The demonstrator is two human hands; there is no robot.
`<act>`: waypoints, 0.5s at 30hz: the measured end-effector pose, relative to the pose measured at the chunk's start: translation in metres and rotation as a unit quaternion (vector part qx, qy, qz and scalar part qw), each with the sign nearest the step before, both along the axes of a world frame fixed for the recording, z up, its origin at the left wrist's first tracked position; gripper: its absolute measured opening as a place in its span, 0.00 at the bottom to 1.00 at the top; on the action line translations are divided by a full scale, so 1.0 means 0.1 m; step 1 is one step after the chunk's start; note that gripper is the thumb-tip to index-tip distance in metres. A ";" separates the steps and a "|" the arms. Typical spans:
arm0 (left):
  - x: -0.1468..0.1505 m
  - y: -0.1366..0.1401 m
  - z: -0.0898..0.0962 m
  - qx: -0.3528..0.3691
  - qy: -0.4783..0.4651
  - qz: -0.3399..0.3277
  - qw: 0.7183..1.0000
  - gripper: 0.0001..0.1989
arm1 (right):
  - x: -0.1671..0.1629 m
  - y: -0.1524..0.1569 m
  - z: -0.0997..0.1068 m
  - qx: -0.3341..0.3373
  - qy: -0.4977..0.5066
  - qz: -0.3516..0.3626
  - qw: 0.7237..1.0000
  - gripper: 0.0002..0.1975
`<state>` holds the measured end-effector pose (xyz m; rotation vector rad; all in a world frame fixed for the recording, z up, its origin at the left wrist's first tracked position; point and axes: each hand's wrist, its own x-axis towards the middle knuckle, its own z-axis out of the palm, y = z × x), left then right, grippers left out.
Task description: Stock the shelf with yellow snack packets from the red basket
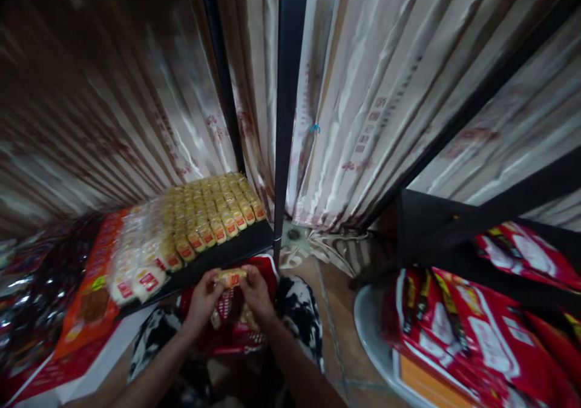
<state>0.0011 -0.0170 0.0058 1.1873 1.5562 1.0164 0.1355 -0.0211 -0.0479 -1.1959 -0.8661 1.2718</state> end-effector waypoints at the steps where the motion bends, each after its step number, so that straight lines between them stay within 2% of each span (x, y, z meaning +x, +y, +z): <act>1: -0.01 0.05 0.02 0.010 0.021 0.000 1.000 0.13 | 0.01 0.00 -0.01 0.014 -0.081 -0.033 0.996 0.15; 4: 0.03 0.23 0.14 0.049 0.078 -0.021 0.996 0.10 | 0.01 0.02 0.01 0.076 -0.241 -0.101 0.962 0.16; 7: 0.15 0.49 0.28 0.101 0.131 -0.066 0.984 0.09 | -0.06 0.07 0.09 0.117 -0.280 -0.103 0.947 0.19; 11: 0.39 0.91 0.40 0.187 0.199 -0.135 0.953 0.11 | -0.11 0.22 0.20 0.128 -0.353 -0.137 0.917 0.23; 15: 0.67 1.25 0.43 0.209 0.255 -0.184 0.926 0.13 | -0.06 0.45 0.21 0.123 -0.384 -0.138 0.905 0.27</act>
